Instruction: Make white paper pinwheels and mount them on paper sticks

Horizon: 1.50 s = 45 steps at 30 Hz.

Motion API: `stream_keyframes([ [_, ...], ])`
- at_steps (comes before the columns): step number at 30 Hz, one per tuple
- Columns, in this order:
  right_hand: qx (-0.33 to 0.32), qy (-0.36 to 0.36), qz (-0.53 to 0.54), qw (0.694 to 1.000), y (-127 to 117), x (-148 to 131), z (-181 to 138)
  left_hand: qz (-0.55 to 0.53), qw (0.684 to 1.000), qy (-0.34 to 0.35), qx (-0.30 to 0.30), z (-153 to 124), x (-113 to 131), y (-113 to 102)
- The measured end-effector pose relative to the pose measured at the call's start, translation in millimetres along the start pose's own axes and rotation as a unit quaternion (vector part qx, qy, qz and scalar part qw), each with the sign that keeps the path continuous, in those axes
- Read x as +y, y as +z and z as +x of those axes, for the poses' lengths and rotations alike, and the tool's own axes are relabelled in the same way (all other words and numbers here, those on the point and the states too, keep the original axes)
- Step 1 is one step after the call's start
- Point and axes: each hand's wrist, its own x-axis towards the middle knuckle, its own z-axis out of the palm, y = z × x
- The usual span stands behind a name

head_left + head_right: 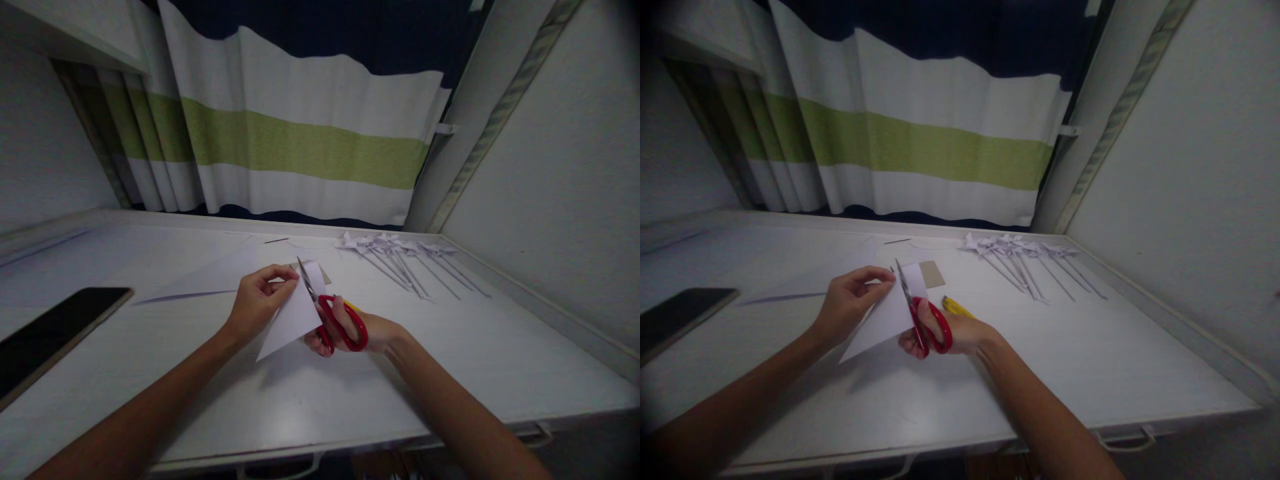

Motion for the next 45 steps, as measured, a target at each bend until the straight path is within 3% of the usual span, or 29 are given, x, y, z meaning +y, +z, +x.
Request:
stream_keyframes([
  [10, -0.007, -0.038, 0.005, 0.999, 0, 3, 1, -0.014, 1.0, -0.009, 0.003, -8, 3, 9],
  [24, 0.024, -0.005, -0.007, 1.0, -3, 13, 2, -0.005, 1.0, -0.004, -0.015, -9, -2, 10],
  [32, 0.021, -0.036, -0.093, 0.995, -3, 10, 3, -0.008, 1.0, -0.016, -0.007, -9, -3, 10],
  [39, 0.093, -0.001, -0.119, 0.989, 5, 9, 9, -0.005, 1.0, -0.012, -0.007, -7, -5, 10],
  [41, 0.153, -0.011, -0.13, 0.98, -1, 6, 8, -0.006, 1.0, -0.011, -0.003, -6, -6, 9],
  [43, 0.262, 0.009, -0.172, 0.95, -15, 0, 3, 0.004, 1.0, -0.011, 0.003, -3, -8, 7],
  [44, 0.321, 0.04, -0.218, 0.921, -25, -2, -1, 0.015, 1.0, -0.012, 0.003, -2, -8, 6],
  [45, 0.377, 0.105, -0.302, 0.869, -35, -4, -5, 0.03, 0.999, -0.014, -0.003, 0, -9, 4],
])
